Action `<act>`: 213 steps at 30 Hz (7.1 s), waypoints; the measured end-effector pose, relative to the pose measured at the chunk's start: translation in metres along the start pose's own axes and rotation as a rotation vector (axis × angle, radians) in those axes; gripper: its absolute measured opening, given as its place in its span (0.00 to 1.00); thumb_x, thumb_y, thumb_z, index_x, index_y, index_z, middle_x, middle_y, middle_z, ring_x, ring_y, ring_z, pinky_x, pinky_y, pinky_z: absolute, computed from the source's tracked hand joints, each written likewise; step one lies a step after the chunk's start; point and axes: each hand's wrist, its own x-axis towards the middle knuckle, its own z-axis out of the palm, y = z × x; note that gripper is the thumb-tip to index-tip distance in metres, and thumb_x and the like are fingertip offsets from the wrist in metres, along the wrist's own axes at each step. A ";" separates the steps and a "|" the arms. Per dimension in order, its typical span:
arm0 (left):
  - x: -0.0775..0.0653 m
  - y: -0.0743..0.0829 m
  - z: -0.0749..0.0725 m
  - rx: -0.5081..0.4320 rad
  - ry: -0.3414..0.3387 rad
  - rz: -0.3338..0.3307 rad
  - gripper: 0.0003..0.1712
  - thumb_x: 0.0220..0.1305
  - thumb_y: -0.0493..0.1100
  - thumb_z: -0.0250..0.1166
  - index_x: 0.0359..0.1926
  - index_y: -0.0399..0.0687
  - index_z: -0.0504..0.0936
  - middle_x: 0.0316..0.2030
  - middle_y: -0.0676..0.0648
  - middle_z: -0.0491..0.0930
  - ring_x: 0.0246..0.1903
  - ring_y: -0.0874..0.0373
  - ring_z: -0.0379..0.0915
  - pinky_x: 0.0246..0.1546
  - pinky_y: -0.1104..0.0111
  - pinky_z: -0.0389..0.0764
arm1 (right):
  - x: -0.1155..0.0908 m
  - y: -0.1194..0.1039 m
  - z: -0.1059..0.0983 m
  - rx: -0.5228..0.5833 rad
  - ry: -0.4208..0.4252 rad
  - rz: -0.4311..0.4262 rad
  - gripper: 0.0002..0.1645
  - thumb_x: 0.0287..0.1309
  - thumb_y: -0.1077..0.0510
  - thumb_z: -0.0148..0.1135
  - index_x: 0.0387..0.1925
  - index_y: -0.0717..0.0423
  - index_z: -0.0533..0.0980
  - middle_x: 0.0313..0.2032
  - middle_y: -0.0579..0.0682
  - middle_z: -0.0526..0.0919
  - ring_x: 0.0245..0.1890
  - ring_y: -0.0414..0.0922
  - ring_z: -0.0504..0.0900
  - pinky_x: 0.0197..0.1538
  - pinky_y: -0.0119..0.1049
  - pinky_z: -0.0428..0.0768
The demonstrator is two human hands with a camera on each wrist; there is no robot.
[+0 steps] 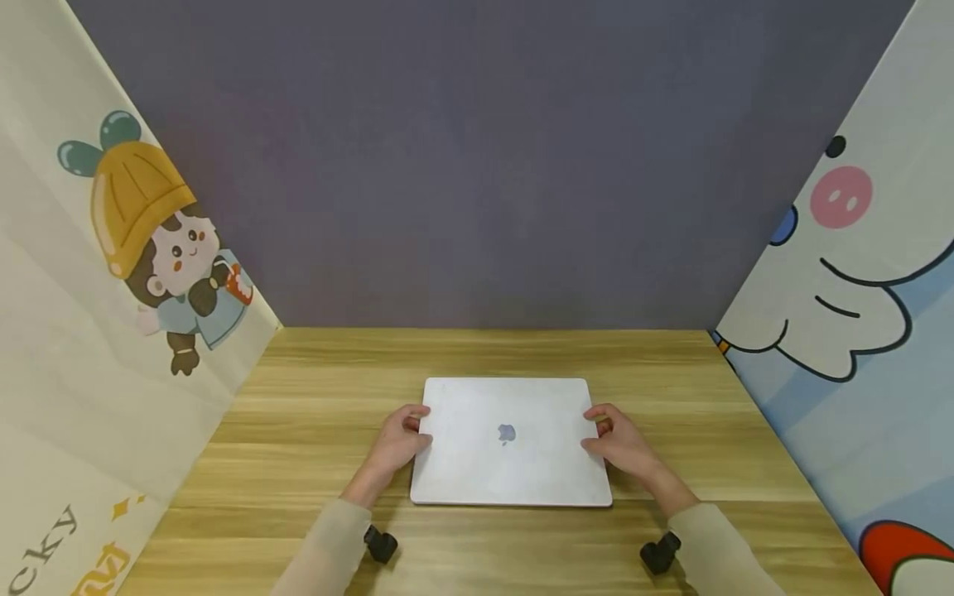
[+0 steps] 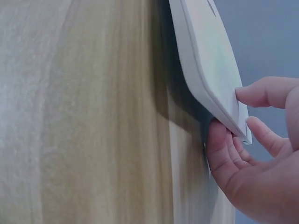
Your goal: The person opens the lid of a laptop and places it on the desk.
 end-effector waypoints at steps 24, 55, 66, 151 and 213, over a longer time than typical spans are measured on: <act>0.001 0.000 0.002 0.182 0.043 0.060 0.26 0.55 0.29 0.70 0.58 0.35 0.81 0.41 0.41 0.78 0.40 0.51 0.75 0.36 0.63 0.80 | -0.005 -0.001 0.006 -0.327 0.081 -0.056 0.23 0.57 0.62 0.71 0.53 0.66 0.78 0.37 0.55 0.79 0.33 0.47 0.75 0.32 0.37 0.77; -0.007 0.001 0.008 0.403 0.039 0.189 0.27 0.57 0.34 0.72 0.58 0.29 0.79 0.49 0.34 0.79 0.49 0.40 0.76 0.48 0.50 0.81 | -0.012 -0.008 0.013 -0.432 0.050 -0.110 0.27 0.56 0.60 0.73 0.56 0.69 0.79 0.49 0.61 0.82 0.45 0.52 0.80 0.48 0.49 0.82; -0.023 -0.002 -0.004 0.742 -0.196 0.276 0.49 0.63 0.58 0.70 0.73 0.31 0.64 0.69 0.31 0.65 0.69 0.33 0.58 0.70 0.41 0.59 | -0.030 -0.008 0.012 -0.619 -0.076 -0.138 0.43 0.56 0.47 0.74 0.64 0.73 0.72 0.64 0.75 0.71 0.67 0.71 0.66 0.67 0.64 0.67; -0.036 -0.011 -0.025 0.771 -0.355 0.343 0.76 0.45 0.68 0.79 0.79 0.31 0.46 0.79 0.34 0.46 0.77 0.38 0.43 0.75 0.45 0.52 | -0.039 0.012 0.001 -0.956 -0.144 -0.447 0.65 0.54 0.17 0.56 0.69 0.69 0.69 0.68 0.73 0.67 0.66 0.66 0.71 0.62 0.58 0.76; -0.020 -0.022 -0.044 0.622 -0.378 0.366 0.67 0.41 0.63 0.83 0.77 0.43 0.61 0.76 0.42 0.59 0.77 0.39 0.45 0.72 0.38 0.52 | -0.045 0.010 -0.005 -0.950 0.045 -0.590 0.50 0.54 0.24 0.64 0.57 0.64 0.81 0.58 0.65 0.80 0.55 0.62 0.81 0.53 0.56 0.83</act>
